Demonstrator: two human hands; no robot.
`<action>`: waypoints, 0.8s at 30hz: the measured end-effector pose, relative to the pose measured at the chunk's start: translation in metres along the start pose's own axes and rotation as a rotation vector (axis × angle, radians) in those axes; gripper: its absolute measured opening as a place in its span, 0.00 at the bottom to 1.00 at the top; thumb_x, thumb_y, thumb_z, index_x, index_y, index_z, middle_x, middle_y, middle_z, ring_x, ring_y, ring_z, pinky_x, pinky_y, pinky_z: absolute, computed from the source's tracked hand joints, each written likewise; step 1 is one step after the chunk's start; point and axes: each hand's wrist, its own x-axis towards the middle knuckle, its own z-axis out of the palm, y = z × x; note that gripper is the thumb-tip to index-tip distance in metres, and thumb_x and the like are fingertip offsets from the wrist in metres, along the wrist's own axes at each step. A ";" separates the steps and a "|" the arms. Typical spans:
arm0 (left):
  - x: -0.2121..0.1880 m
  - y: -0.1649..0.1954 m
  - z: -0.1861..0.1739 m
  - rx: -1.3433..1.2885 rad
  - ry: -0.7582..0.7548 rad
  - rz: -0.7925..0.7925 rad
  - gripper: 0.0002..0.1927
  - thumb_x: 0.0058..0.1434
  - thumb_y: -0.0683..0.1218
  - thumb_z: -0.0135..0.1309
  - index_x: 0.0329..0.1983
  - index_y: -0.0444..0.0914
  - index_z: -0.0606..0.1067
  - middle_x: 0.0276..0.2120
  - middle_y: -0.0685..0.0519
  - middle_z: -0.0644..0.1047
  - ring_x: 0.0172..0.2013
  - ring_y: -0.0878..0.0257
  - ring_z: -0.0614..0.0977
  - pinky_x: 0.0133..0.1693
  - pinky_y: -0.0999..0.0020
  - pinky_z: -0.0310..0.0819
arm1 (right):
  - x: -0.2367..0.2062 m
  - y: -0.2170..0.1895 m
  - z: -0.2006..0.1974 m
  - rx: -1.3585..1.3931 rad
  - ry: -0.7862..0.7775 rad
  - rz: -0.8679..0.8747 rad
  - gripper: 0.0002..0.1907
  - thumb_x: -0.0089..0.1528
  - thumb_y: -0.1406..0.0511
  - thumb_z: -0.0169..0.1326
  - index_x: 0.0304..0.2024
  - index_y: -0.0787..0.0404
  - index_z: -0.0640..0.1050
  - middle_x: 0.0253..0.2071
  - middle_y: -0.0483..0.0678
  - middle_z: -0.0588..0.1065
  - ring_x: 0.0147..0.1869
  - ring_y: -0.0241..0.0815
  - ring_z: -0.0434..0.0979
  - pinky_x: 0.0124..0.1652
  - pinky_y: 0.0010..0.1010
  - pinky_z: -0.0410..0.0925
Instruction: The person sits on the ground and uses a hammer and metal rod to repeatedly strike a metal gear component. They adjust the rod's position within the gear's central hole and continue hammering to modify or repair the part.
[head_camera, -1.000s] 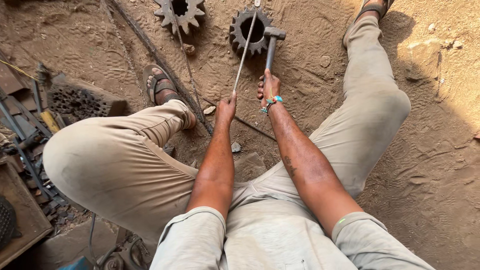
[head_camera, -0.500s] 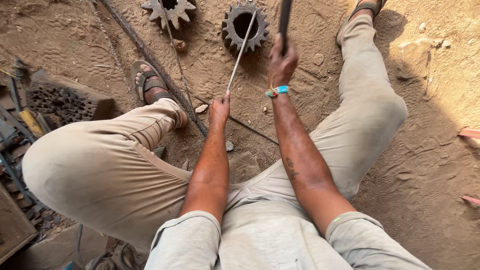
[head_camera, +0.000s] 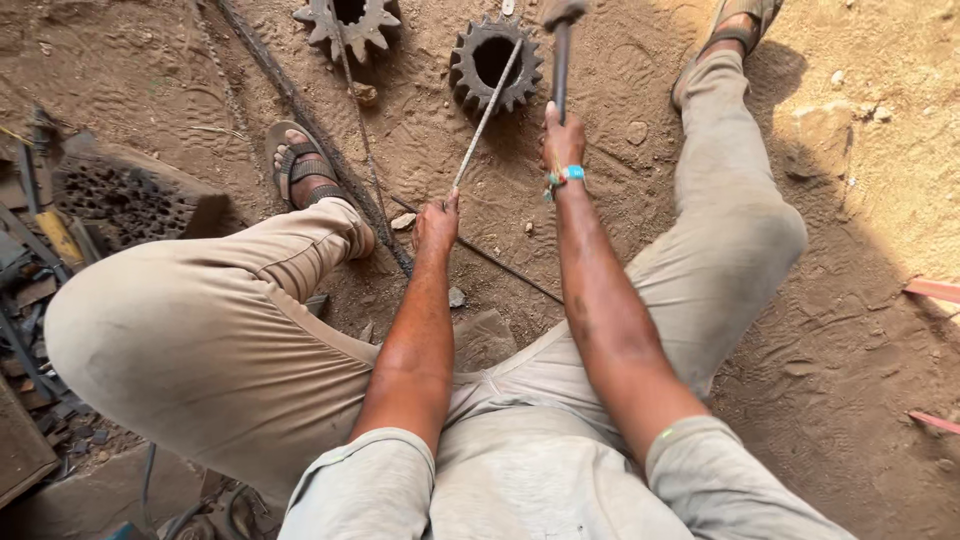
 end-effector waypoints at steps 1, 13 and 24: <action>0.000 0.001 0.000 0.011 -0.008 -0.014 0.40 0.65 0.76 0.34 0.64 0.45 0.73 0.53 0.43 0.79 0.53 0.49 0.80 0.51 0.49 0.73 | -0.003 -0.006 -0.002 0.079 -0.003 -0.053 0.21 0.71 0.50 0.47 0.36 0.60 0.74 0.20 0.39 0.68 0.17 0.30 0.65 0.14 0.24 0.62; 0.005 -0.005 0.007 -0.064 -0.080 -0.066 0.43 0.65 0.77 0.33 0.66 0.45 0.72 0.52 0.46 0.79 0.54 0.51 0.79 0.55 0.47 0.74 | 0.010 -0.034 0.002 0.308 0.273 -0.860 0.25 0.75 0.45 0.38 0.38 0.54 0.72 0.20 0.36 0.64 0.19 0.27 0.60 0.17 0.19 0.56; 0.006 -0.003 0.000 -0.062 -0.004 0.010 0.43 0.61 0.77 0.36 0.59 0.41 0.76 0.56 0.39 0.76 0.57 0.41 0.76 0.57 0.45 0.69 | -0.006 -0.025 -0.017 0.317 0.095 -0.105 0.20 0.68 0.51 0.47 0.32 0.57 0.76 0.16 0.38 0.69 0.13 0.31 0.65 0.10 0.26 0.58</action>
